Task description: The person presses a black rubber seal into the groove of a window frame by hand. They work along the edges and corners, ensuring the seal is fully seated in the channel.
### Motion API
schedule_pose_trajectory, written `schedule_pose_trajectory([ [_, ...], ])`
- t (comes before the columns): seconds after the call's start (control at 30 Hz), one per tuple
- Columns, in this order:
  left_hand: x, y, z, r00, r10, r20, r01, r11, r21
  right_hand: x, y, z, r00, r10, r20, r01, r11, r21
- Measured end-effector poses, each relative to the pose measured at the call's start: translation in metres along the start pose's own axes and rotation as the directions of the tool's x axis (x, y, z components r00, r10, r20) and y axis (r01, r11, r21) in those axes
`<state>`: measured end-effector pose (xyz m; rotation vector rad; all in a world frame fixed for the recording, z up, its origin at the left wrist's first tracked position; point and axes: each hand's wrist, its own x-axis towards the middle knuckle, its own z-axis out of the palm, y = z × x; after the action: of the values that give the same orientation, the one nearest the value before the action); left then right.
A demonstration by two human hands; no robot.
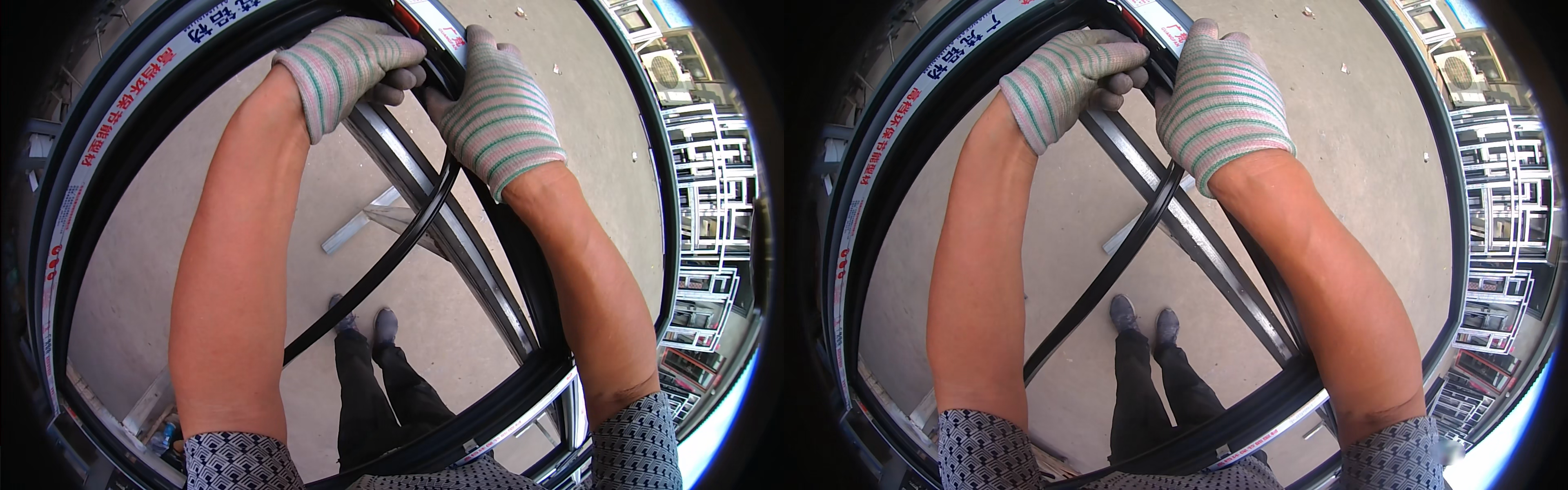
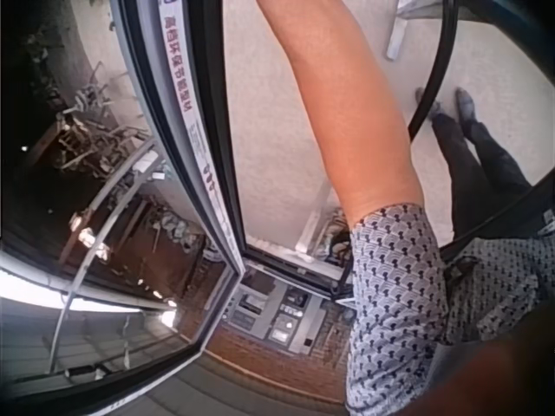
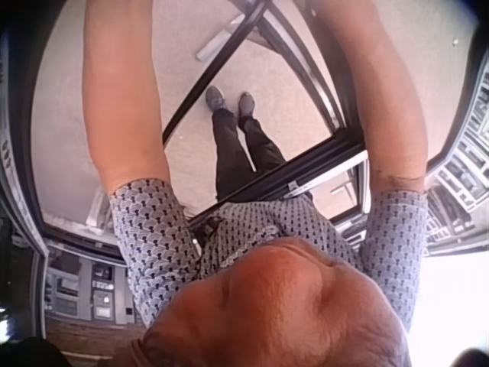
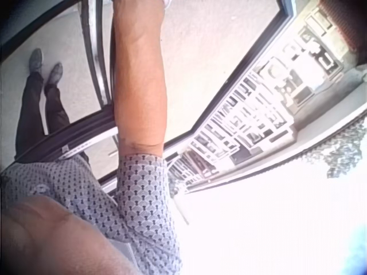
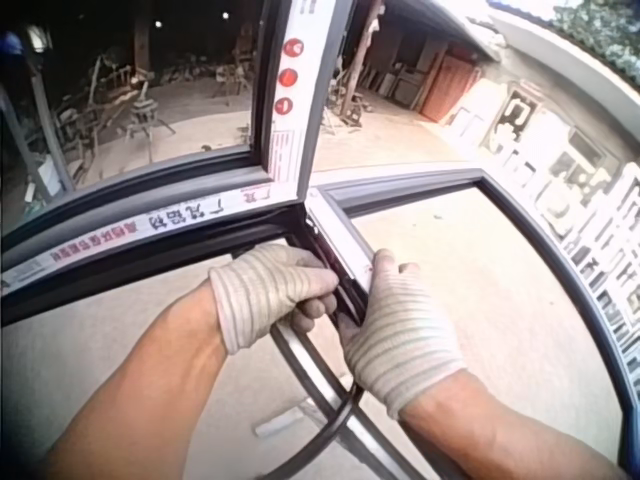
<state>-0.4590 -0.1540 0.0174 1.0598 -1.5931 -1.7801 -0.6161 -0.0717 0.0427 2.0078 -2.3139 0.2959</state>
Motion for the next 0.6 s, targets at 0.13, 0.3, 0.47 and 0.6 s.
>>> schedule_pose_trajectory([
  [0.13, 0.0026, -0.0030, 0.0001, 1.000, 0.001, -0.008, -0.001, 1.000, 0.011, -0.0006, -0.0010, -0.0002, 1.000, -0.013, -0.017, 0.012, 0.999, -0.037],
  [0.3, 0.0022, -0.0020, 0.0008, 1.000, -0.001, 0.001, 0.001, 1.000, 0.017, -0.0013, 0.0014, 0.0031, 1.000, -0.022, -0.021, 0.021, 0.999, -0.038],
  [0.47, 0.0008, -0.0018, -0.0003, 1.000, 0.024, 0.017, -0.024, 1.000, -0.004, -0.0006, 0.0027, 0.0049, 0.999, -0.032, -0.026, 0.031, 0.999, -0.030],
  [0.6, -0.0016, -0.0021, 0.0014, 0.999, 0.047, -0.015, -0.047, 0.999, 0.010, -0.0013, 0.0018, 0.0043, 0.999, -0.029, -0.023, 0.029, 0.999, -0.016],
])
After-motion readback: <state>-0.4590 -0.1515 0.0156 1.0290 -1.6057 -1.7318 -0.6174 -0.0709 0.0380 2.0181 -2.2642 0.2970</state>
